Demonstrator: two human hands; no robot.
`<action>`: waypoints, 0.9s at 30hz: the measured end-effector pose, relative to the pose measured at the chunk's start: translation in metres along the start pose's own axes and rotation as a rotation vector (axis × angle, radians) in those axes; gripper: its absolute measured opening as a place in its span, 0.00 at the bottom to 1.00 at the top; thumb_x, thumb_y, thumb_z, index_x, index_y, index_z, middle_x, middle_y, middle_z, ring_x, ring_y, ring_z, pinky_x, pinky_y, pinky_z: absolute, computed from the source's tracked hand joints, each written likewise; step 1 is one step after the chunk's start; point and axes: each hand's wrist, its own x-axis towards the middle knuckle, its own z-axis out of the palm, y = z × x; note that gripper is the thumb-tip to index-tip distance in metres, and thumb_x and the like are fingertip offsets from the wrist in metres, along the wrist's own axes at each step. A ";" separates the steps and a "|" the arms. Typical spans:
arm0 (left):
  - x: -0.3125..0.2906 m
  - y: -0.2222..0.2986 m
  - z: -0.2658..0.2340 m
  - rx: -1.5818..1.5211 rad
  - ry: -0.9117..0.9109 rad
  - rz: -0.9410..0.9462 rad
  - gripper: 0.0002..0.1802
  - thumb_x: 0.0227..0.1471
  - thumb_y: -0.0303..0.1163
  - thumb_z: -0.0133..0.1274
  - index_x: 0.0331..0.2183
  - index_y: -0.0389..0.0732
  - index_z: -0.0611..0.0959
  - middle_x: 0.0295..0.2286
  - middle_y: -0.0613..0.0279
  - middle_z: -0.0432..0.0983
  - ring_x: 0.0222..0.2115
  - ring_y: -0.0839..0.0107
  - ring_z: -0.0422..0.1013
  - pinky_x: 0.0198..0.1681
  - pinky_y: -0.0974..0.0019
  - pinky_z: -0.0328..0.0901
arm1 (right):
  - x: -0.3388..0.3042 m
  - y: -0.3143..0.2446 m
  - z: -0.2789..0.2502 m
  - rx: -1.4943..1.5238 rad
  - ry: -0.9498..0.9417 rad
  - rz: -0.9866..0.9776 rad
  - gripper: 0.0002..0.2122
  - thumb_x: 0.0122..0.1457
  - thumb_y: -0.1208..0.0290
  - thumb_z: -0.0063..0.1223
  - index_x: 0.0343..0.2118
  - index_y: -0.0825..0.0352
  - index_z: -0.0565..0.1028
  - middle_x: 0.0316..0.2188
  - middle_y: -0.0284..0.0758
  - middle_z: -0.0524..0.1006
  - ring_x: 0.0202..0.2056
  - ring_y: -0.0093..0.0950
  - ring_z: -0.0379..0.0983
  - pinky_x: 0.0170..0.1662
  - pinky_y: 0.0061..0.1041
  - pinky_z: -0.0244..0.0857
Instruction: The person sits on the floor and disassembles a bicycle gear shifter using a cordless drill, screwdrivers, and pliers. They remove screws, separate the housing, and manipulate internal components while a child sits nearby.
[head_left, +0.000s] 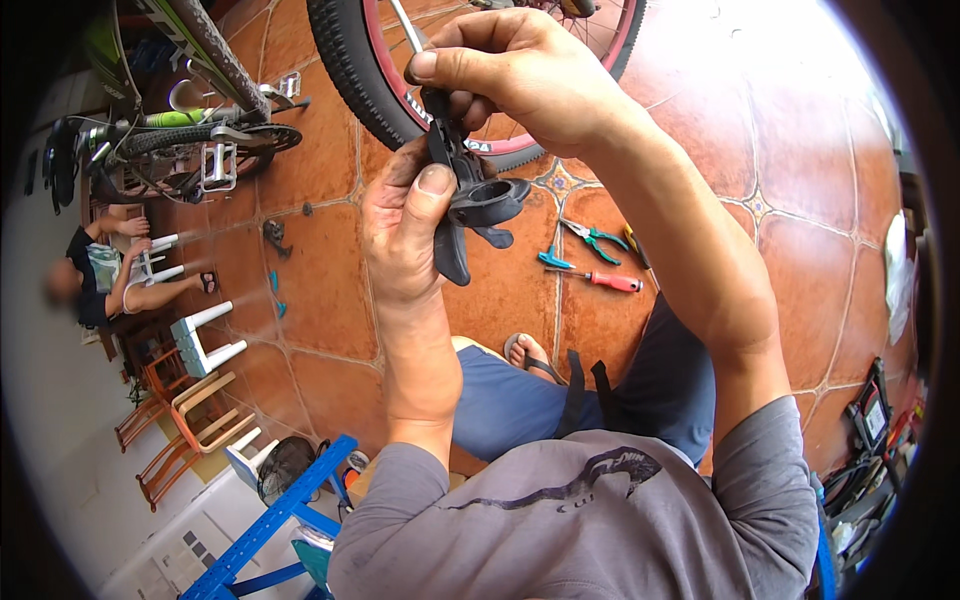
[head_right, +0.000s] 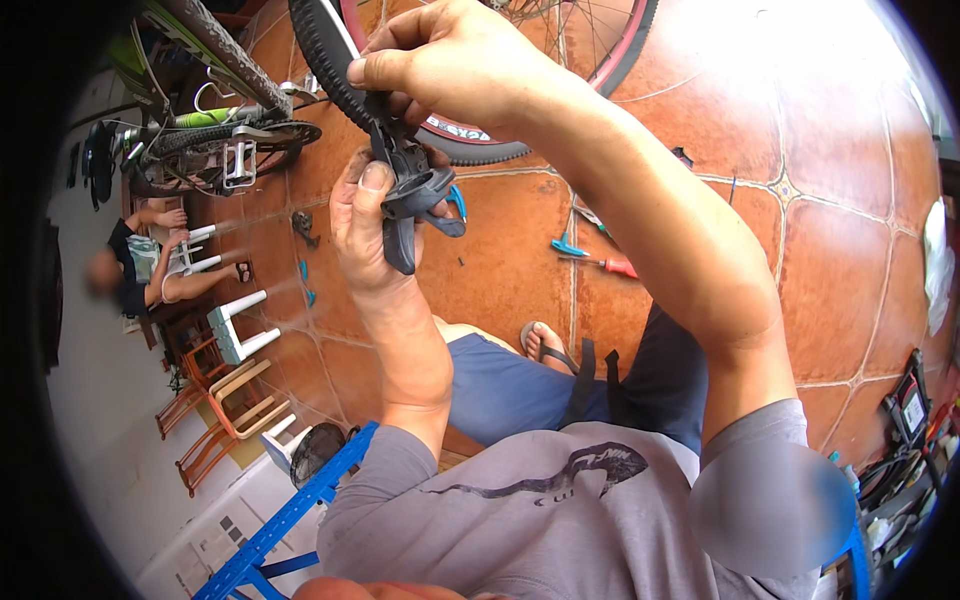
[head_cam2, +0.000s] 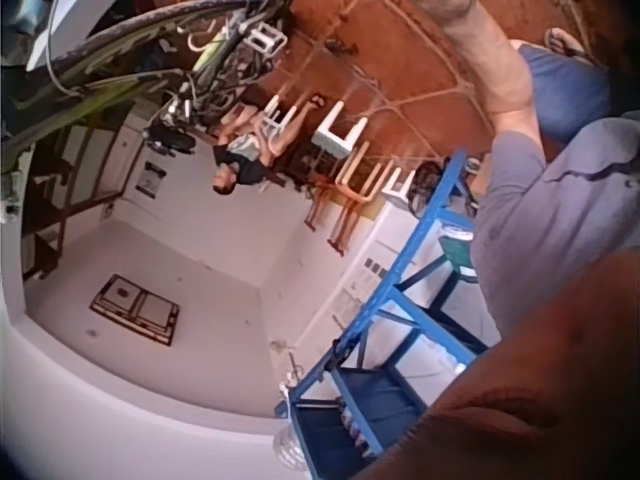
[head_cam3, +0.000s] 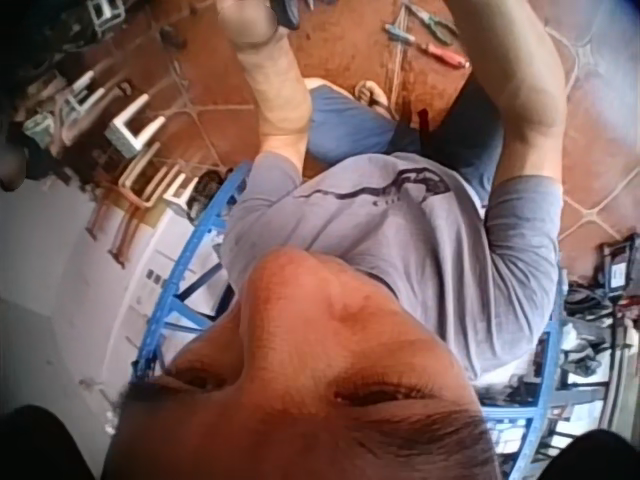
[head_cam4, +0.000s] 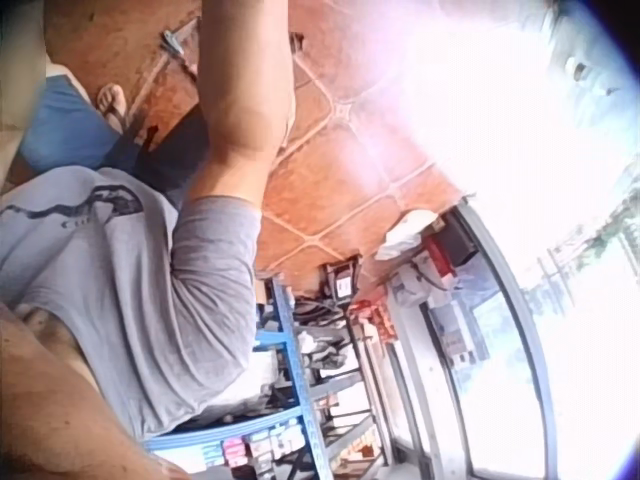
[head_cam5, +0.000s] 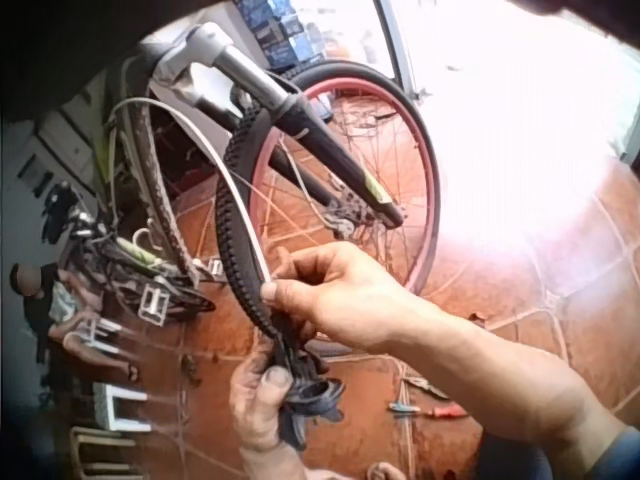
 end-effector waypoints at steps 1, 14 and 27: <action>0.001 -0.001 0.000 -0.010 -0.007 0.006 0.23 0.56 0.34 0.50 0.48 0.26 0.72 0.34 0.53 0.77 0.32 0.68 0.77 0.36 0.67 0.75 | 0.002 0.009 -0.001 -0.053 0.047 -0.055 0.10 0.57 0.64 0.60 0.32 0.66 0.79 0.21 0.25 0.74 0.23 0.13 0.69 0.28 0.14 0.64; 0.001 0.000 0.008 0.046 0.097 0.019 0.20 0.59 0.37 0.48 0.44 0.29 0.74 0.29 0.54 0.76 0.23 0.72 0.73 0.23 0.72 0.69 | 0.012 0.023 -0.003 -0.016 0.073 -0.093 0.09 0.57 0.67 0.59 0.35 0.67 0.79 0.22 0.27 0.77 0.23 0.14 0.71 0.26 0.13 0.64; 0.003 -0.005 0.005 -0.051 0.155 -0.056 0.17 0.60 0.35 0.47 0.43 0.30 0.74 0.27 0.54 0.77 0.18 0.72 0.72 0.19 0.72 0.68 | 0.023 0.041 -0.009 0.090 0.041 0.068 0.11 0.58 0.68 0.58 0.39 0.69 0.77 0.25 0.27 0.76 0.24 0.14 0.70 0.27 0.13 0.66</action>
